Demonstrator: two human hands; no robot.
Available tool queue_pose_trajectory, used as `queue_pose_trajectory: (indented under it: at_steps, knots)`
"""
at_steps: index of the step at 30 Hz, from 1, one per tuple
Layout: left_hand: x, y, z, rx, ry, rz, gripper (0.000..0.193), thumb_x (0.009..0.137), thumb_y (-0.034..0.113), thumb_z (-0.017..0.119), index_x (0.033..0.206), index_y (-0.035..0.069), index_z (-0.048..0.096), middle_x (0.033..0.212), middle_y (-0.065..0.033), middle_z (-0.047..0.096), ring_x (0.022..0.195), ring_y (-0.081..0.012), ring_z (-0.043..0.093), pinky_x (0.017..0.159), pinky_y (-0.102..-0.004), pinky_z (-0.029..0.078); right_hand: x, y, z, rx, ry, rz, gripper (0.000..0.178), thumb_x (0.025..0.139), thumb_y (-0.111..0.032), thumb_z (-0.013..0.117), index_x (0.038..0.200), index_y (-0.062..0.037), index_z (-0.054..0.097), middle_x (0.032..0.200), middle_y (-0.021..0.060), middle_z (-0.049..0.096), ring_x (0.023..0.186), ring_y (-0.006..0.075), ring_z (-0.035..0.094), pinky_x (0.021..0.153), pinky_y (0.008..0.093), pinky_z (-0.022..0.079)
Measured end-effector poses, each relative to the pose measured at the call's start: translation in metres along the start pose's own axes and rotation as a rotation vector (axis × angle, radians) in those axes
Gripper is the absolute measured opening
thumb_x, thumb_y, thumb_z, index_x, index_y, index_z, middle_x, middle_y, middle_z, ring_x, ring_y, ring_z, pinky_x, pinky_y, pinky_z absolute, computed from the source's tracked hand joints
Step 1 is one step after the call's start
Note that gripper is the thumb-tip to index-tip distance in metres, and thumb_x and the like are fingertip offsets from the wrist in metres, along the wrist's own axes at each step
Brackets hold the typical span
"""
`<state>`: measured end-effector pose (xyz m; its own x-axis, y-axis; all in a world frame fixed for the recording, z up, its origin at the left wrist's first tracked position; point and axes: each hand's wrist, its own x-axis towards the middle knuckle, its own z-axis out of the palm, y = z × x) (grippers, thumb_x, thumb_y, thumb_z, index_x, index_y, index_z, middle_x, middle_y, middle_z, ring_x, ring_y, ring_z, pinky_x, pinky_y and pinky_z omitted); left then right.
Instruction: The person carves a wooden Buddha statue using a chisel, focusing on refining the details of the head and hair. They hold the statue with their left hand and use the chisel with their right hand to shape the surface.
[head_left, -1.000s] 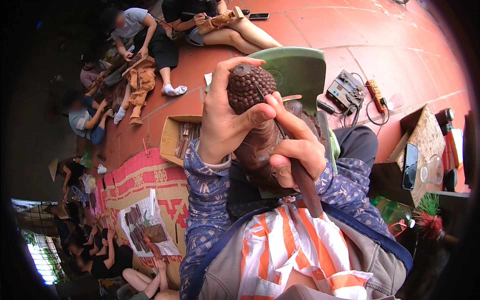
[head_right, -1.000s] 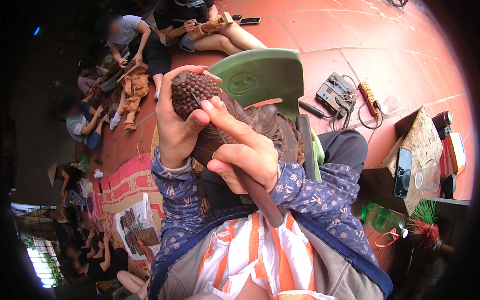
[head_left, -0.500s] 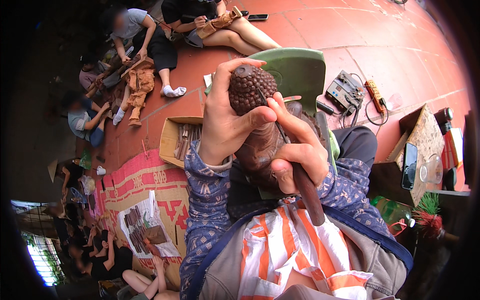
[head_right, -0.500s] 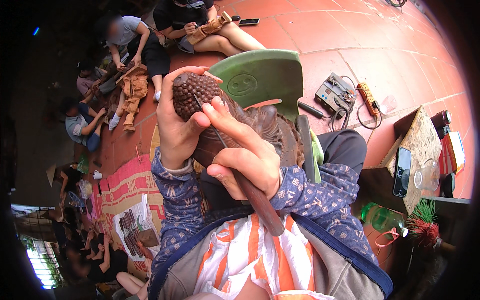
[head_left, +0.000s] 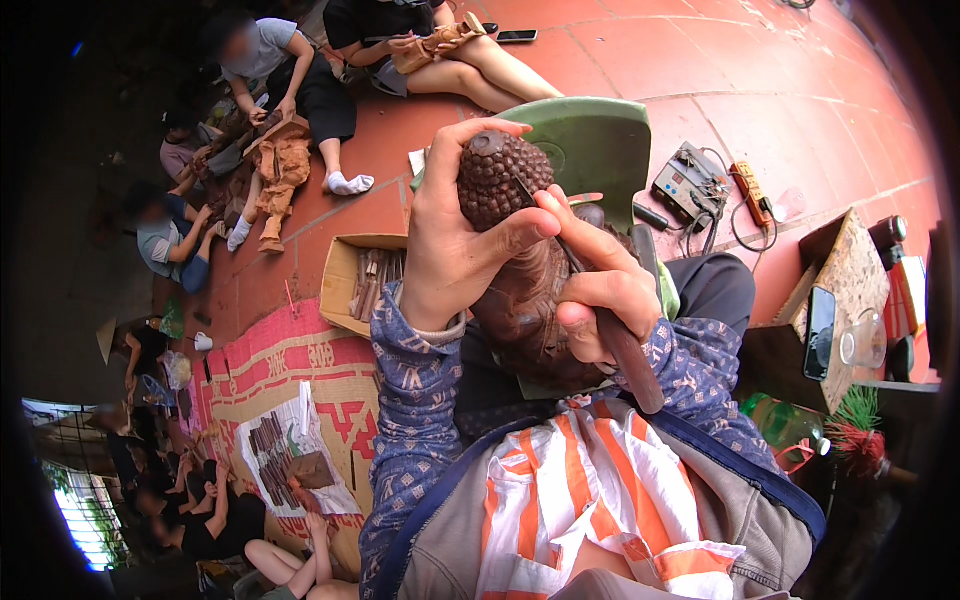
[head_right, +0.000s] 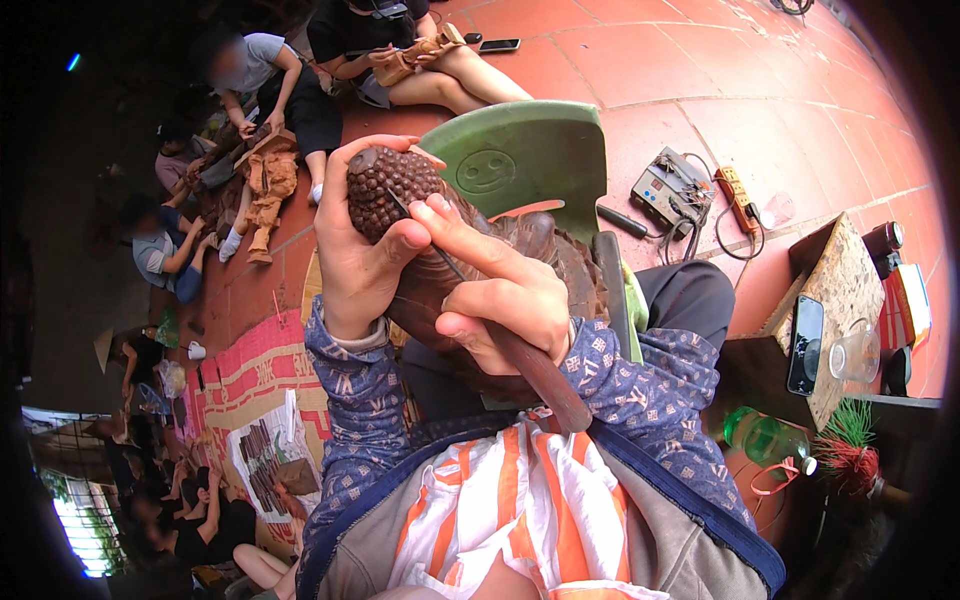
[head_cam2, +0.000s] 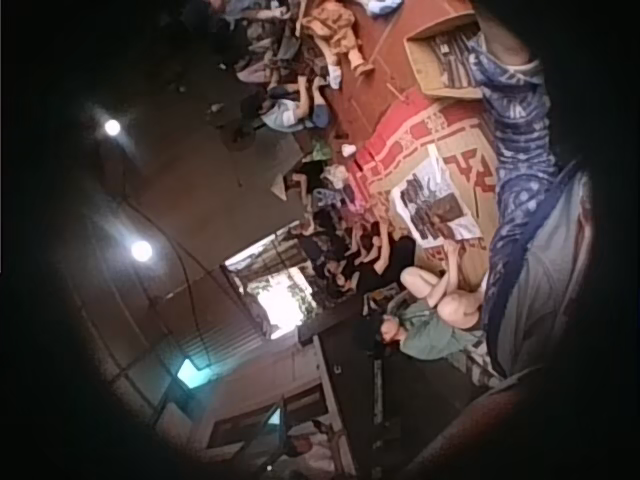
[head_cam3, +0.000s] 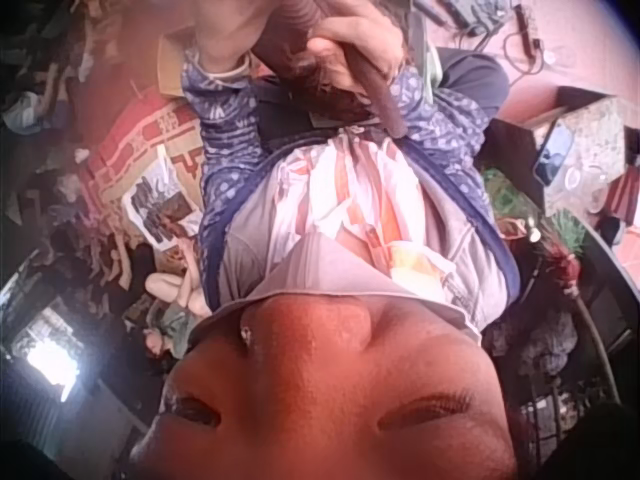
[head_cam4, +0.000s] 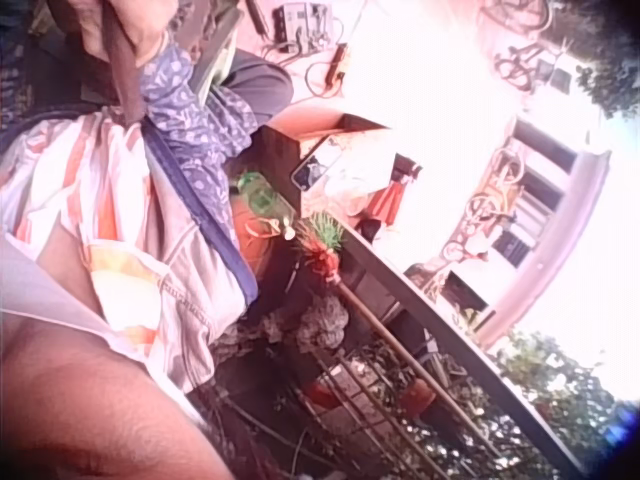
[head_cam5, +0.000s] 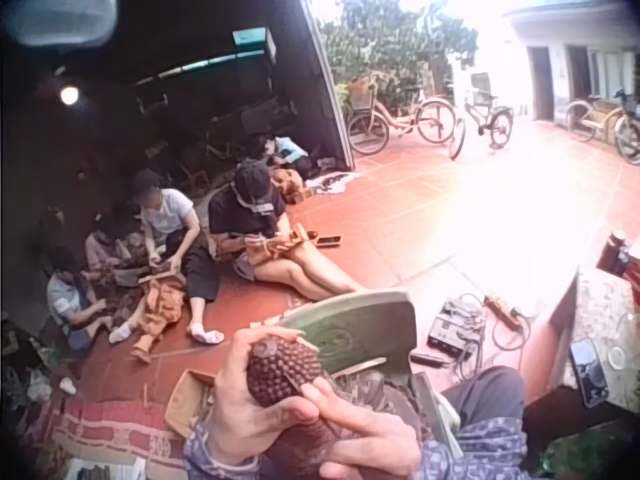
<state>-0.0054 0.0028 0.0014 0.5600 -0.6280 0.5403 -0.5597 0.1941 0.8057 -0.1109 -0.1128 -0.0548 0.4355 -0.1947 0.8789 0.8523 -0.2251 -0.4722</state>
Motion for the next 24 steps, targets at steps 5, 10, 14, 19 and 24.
queue_pose_trajectory:
  at_steps: [5, 10, 14, 19, 24]
  knots:
    - [0.003, 0.007, 0.005, -0.029, -0.005, -0.012, 0.065, 0.074, 0.034, 0.081, 0.119, 0.001, 0.047, 0.108, -0.0082, 0.06, 0.091, -0.0132, 0.062, 0.081, -0.026, 0.05, 0.004, -0.01, -0.001, 0.036, 0.047, 0.063, 0.022, 0.087, -0.018, 0.066, 0.083, 0.0016, 0.058, 0.125, 0.0387, 0.049, 0.122, 0.049, 0.047, 0.102, 0.0513, 0.039]
    - [0.001, 0.007, 0.004, -0.075, -0.004, -0.037, 0.065, 0.075, 0.036, 0.079, 0.119, 0.001, 0.047, 0.105, -0.0074, 0.061, 0.09, -0.0125, 0.062, 0.08, -0.0256, 0.05, 0.003, -0.015, 0.01, -0.043, 0.095, 0.059, 0.023, 0.087, -0.018, 0.067, 0.082, 0.0026, 0.057, 0.123, 0.0377, 0.051, 0.122, 0.0479, 0.048, 0.101, 0.0492, 0.04]
    - [0.001, 0.006, 0.006, -0.009, 0.038, -0.049, 0.078, 0.072, 0.056, 0.073, 0.118, 0.0, 0.045, 0.106, -0.0134, 0.06, 0.092, -0.0154, 0.061, 0.082, -0.0266, 0.05, 0.007, -0.022, 0.015, -0.108, 0.134, 0.065, 0.025, 0.086, -0.018, 0.068, 0.08, 0.0031, 0.056, 0.121, 0.0376, 0.052, 0.119, 0.0478, 0.051, 0.099, 0.0485, 0.042]
    - [0.002, 0.012, 0.009, -0.043, 0.02, -0.104, 0.079, 0.072, 0.057, 0.073, 0.119, 0.0, 0.045, 0.106, -0.0136, 0.061, 0.093, -0.0156, 0.061, 0.082, -0.0267, 0.05, 0.009, -0.023, 0.015, -0.078, 0.174, 0.08, 0.028, 0.086, -0.02, 0.068, 0.079, 0.0028, 0.054, 0.121, 0.0381, 0.052, 0.118, 0.0483, 0.052, 0.097, 0.0486, 0.043]
    - [0.002, 0.003, 0.003, 0.03, 0.026, -0.024, 0.08, 0.071, 0.058, 0.072, 0.118, 0.0, 0.045, 0.106, -0.0133, 0.061, 0.093, -0.0158, 0.061, 0.082, -0.0269, 0.05, 0.006, -0.021, 0.016, -0.059, 0.171, 0.069, 0.027, 0.086, -0.02, 0.068, 0.079, 0.0027, 0.054, 0.121, 0.0386, 0.052, 0.117, 0.0502, 0.051, 0.096, 0.0485, 0.044]
